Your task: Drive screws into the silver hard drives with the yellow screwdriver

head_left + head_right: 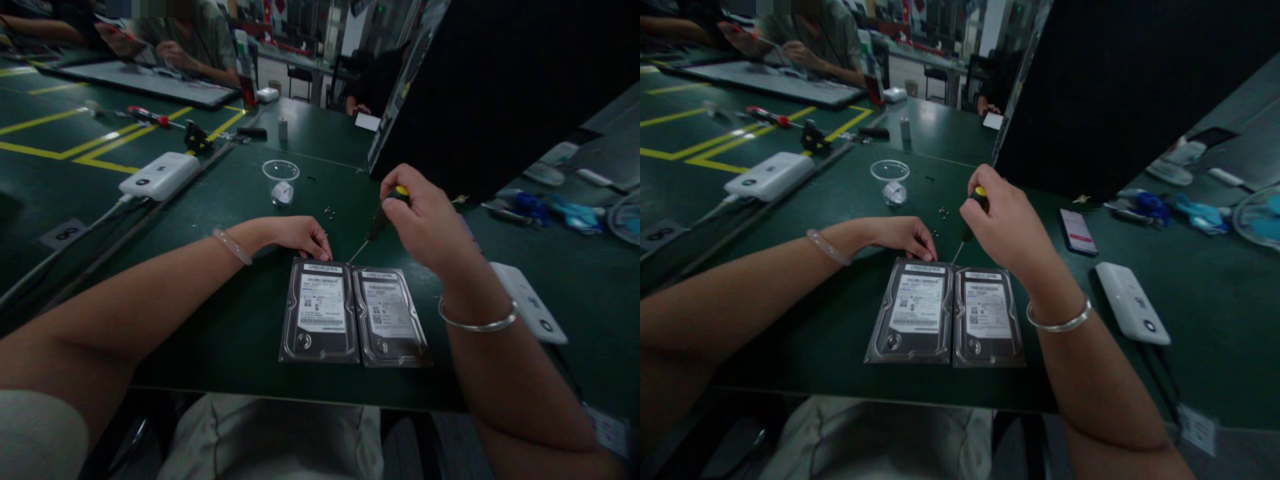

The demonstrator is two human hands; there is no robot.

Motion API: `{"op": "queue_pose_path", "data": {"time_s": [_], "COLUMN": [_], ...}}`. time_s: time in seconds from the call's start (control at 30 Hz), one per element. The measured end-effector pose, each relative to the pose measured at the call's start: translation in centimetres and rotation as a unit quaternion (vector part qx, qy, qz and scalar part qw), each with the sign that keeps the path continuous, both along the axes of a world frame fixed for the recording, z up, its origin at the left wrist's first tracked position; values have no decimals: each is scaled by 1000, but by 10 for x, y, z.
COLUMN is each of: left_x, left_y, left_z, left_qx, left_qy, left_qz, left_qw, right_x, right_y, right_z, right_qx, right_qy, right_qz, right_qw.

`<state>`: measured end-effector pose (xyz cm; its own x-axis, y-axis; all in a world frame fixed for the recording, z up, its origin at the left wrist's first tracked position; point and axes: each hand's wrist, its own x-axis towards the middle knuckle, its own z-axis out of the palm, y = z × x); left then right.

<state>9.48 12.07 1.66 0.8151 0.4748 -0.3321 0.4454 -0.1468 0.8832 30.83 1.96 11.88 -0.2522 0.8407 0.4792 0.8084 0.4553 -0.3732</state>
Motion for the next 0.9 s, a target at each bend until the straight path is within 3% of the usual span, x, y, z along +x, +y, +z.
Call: {"op": "queue_pose_path", "data": {"time_s": [0.27, 0.47, 0.6, 0.77, 0.9], "left_x": [-1, -1, -1, -1, -1], "left_y": [1, 3, 2, 0, 0], "left_z": [-3, -4, -3, -1, 0], "left_qx": [6, 8, 13, 4, 6], "left_qy": [-13, -12, -12, -12, -11], "left_qz": [-12, -18, -20, -14, -13], "left_qw": [1000, 1000, 1000, 1000, 1000], "right_x": [12, 17, 10, -5, -8], "right_y": [0, 4, 3, 1, 4], "right_z": [10, 13, 7, -6, -12], "right_qx": [-53, -49, -37, 24, -12], "right_qy": [-17, -59, 8, 64, 137], "right_qz": [22, 55, 76, 39, 94], "right_qw": [998, 996, 996, 997, 986]}}
